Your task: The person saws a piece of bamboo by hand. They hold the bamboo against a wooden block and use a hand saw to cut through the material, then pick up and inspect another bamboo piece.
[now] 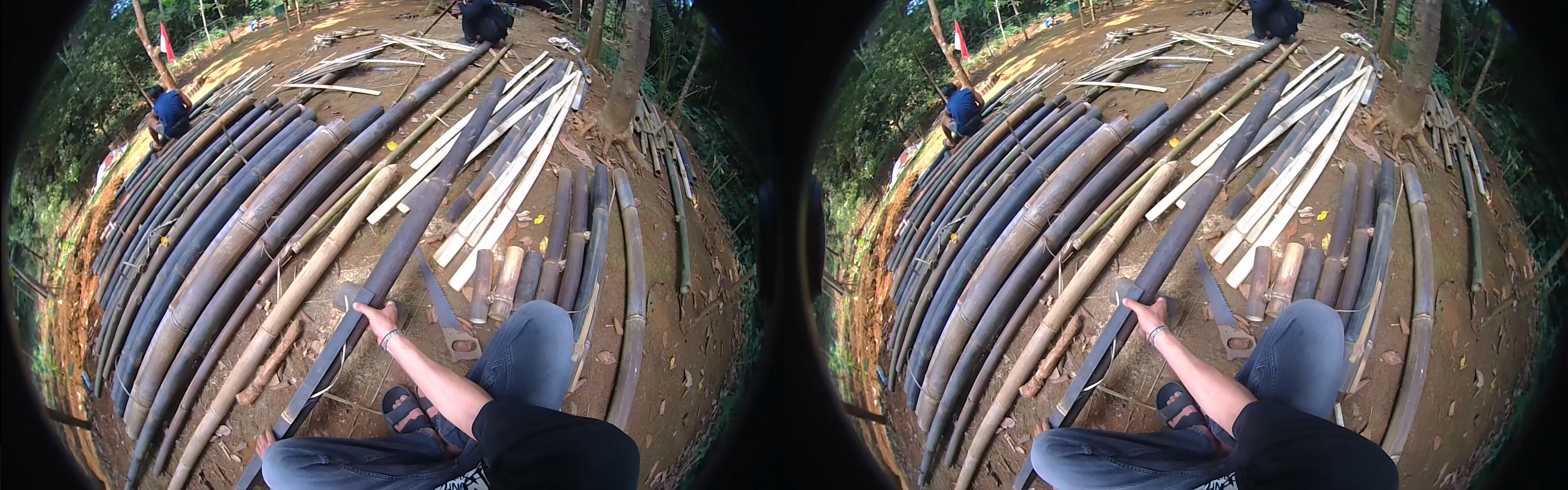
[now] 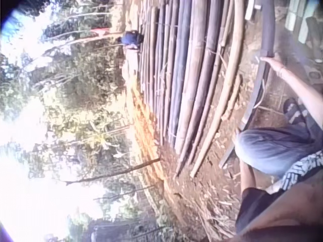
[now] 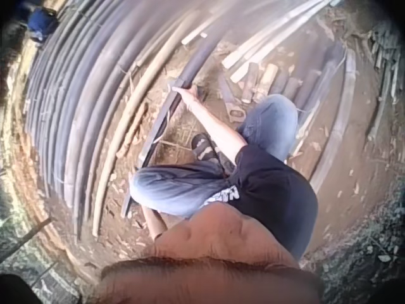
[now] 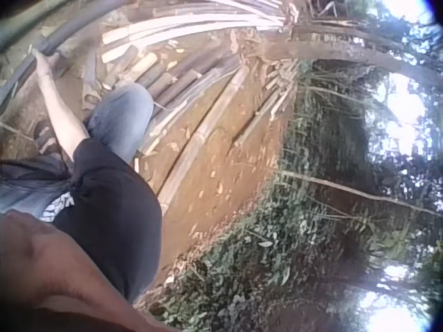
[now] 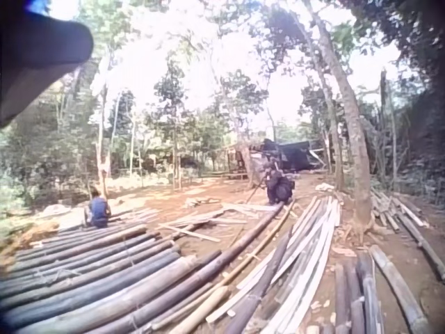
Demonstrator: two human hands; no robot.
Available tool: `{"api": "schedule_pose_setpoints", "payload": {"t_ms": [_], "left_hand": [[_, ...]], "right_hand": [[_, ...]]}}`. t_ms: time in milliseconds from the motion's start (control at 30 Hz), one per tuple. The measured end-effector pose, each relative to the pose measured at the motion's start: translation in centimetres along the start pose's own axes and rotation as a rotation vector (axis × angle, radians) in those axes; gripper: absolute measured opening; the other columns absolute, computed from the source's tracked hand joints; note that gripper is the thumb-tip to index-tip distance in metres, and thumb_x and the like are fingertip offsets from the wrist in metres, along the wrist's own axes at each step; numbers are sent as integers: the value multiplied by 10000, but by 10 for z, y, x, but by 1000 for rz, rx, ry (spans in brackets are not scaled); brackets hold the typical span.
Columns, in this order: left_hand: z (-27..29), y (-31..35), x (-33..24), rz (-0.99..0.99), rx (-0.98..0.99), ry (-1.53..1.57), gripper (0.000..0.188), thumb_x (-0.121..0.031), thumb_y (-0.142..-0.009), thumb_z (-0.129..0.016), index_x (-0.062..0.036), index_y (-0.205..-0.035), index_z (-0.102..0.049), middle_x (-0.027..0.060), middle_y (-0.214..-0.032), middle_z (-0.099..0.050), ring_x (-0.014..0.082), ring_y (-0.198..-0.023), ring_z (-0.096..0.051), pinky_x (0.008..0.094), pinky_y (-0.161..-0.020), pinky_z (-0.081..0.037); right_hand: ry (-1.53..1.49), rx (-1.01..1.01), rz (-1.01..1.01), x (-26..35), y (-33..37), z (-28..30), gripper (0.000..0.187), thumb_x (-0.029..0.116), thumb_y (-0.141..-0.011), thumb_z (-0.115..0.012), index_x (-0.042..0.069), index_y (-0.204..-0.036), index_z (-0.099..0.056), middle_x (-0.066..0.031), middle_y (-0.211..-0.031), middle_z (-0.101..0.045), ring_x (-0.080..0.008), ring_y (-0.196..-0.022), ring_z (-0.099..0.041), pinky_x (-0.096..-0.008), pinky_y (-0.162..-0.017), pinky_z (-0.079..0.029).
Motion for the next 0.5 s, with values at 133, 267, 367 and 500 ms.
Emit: {"api": "schedule_pose_setpoints", "payload": {"t_ms": [133, 267, 367, 500], "left_hand": [[25, 9, -107, -142, -111, 34, 747, -317, -648, -819, -33, -1275, -528, 161, -1229, -552, 354, -1149, -520, 472, -996, -386], [14, -3, -142, -177, -102, 100, 729, -295, -658, -810, -12, -1267, -526, 171, -1195, -555, 360, -1110, -524, 476, -971, -385], [10, -4, -145, -173, -127, 91, 726, -289, -669, -802, -5, -1275, -523, 182, -1201, -554, 372, -1119, -520, 483, -983, -374], [4, -1, -152, -174, -132, 106, 765, -273, -673, -791, 19, -1308, -482, 219, -1246, -522, 397, -1168, -480, 492, -1014, -349]], "right_hand": [[-8, 59, 36, 33, -42, 27, 492, 262, -677, -880, -89, -959, -683, -176, -942, -717, -226, -826, -695, -336, -784, -556], [42, 54, 41, 33, -73, 36, 509, 305, -652, -885, -65, -953, -708, -165, -934, -726, -226, -821, -702, -335, -767, -551], [91, 57, 10, 31, -79, 38, 518, 330, -648, -883, -56, -945, -708, -158, -907, -724, -218, -801, -704, -316, -728, -556], [119, 20, -5, 16, -77, 46, 584, 356, -655, -877, -74, -993, -673, -179, -957, -712, -238, -846, -700, -331, -777, -557]]}}
Point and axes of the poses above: each hand's wrist, its own y-axis away from the middle knuckle, its own z-axis out of the back of the hand, x = y × z, the point moved 7 cm from there along -y, towards the middle knuckle
